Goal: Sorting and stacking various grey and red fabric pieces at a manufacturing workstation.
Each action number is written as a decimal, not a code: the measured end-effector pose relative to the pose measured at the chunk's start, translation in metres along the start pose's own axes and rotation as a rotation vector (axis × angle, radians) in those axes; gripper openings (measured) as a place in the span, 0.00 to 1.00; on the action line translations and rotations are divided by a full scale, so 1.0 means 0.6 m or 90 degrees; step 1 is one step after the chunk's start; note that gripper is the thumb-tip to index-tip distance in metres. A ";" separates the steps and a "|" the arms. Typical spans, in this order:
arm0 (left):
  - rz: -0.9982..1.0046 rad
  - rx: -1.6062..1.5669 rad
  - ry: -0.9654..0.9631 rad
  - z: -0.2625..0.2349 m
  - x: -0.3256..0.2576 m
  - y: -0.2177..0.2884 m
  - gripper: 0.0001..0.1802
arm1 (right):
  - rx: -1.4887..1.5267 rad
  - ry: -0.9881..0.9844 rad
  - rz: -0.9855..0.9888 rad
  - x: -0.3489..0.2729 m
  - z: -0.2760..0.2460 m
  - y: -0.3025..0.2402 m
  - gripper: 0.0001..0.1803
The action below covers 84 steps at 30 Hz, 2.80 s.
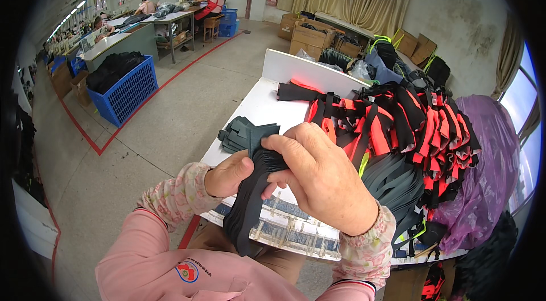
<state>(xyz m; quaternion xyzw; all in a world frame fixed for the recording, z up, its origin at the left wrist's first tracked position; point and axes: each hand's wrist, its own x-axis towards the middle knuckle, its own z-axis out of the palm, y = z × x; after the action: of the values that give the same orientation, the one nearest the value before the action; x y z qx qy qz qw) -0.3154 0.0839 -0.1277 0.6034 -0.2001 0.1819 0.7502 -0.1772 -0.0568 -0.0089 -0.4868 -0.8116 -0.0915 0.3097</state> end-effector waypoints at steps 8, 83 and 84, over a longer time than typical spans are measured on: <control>-0.027 -0.104 0.012 0.003 -0.001 0.004 0.36 | -0.030 0.011 -0.030 0.000 -0.014 0.008 0.22; -0.223 0.102 -0.109 0.012 0.018 0.052 0.24 | 0.018 -0.320 -0.027 -0.024 -0.014 0.006 0.57; -0.190 0.154 -0.141 0.009 0.019 0.052 0.24 | -0.013 -0.320 -0.054 -0.023 -0.014 0.007 0.53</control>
<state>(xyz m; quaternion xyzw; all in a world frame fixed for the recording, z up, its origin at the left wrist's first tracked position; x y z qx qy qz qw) -0.3223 0.0853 -0.0945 0.7285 -0.1667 0.0239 0.6641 -0.1655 -0.0686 -0.0114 -0.4628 -0.8819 0.0112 0.0888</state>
